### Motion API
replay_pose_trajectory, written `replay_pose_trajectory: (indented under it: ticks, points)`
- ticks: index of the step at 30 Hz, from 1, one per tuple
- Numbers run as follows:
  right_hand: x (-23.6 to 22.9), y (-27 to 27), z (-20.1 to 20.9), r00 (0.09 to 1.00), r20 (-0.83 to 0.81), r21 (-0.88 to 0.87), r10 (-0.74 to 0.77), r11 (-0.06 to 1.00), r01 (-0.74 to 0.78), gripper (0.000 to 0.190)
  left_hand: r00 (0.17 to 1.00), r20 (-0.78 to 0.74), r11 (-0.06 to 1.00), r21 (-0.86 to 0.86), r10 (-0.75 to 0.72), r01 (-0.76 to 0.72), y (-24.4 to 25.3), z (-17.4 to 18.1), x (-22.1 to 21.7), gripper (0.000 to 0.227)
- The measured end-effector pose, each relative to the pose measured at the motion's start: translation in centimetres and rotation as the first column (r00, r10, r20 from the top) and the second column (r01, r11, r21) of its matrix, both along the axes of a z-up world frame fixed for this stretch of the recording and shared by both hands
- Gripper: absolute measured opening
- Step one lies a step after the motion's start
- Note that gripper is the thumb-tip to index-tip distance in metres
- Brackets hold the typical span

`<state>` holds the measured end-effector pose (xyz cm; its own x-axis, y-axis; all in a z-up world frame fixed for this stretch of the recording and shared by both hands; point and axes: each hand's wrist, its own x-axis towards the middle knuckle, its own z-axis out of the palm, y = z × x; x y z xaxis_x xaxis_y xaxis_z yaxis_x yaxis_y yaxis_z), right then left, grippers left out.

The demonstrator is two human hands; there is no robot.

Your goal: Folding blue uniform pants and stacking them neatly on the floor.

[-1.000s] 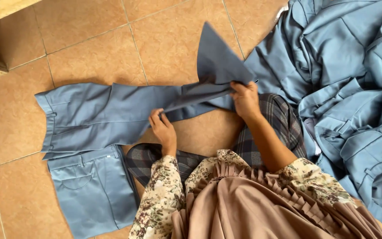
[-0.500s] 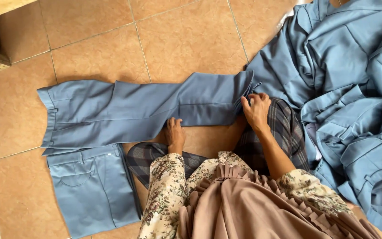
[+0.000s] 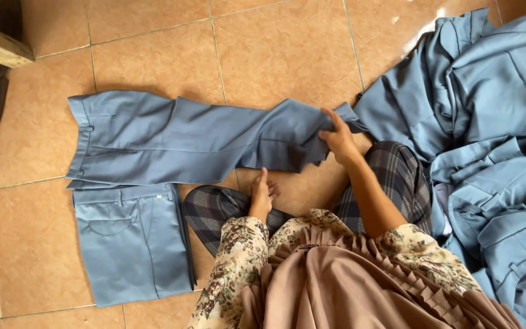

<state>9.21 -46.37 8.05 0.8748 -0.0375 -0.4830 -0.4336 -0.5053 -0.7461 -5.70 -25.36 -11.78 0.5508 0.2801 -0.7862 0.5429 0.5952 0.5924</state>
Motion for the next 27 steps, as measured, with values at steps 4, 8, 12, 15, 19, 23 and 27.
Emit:
replay_pose_trajectory:
  ticks: [4,8,12,15,19,23,27]
  points:
    - [0.7,0.8,12.3,0.974,0.188,0.599,-0.125,0.801,-0.013,0.063,0.993,-0.045,0.944,-0.31,0.105,-0.114,1.0,7.5,1.5,0.119]
    - [1.8,-3.1,18.4,0.963,0.13,0.867,-0.235,0.498,0.005,0.06,0.949,0.005,0.877,-0.386,0.314,-0.288,1.7,11.3,1.8,0.108]
    - [6.6,-12.3,2.8,0.963,0.183,0.516,-0.199,0.853,0.078,0.066,0.853,0.036,0.746,-0.504,0.521,-0.435,3.6,7.3,2.3,0.128]
    - [7.2,-18.4,-9.3,0.947,0.069,0.251,-0.313,0.924,0.287,0.065,0.848,0.033,0.756,-0.472,0.529,-0.453,4.6,6.6,3.3,0.119]
    - [6.7,-18.6,-13.3,0.925,0.075,0.004,-0.372,0.928,0.373,0.059,0.873,-0.004,0.842,-0.263,0.488,-0.471,5.3,3.1,4.2,0.091]
    - [8.4,-20.1,-15.7,0.989,0.092,-0.401,-0.113,0.905,0.14,0.073,0.951,-0.048,0.929,-0.201,0.306,-0.309,4.9,4.0,4.3,0.078]
    - [8.1,-17.6,-13.2,0.999,0.044,-0.607,-0.031,0.793,0.051,0.055,0.97,0.007,0.961,-0.137,0.242,-0.238,6.1,5.7,6.0,0.083]
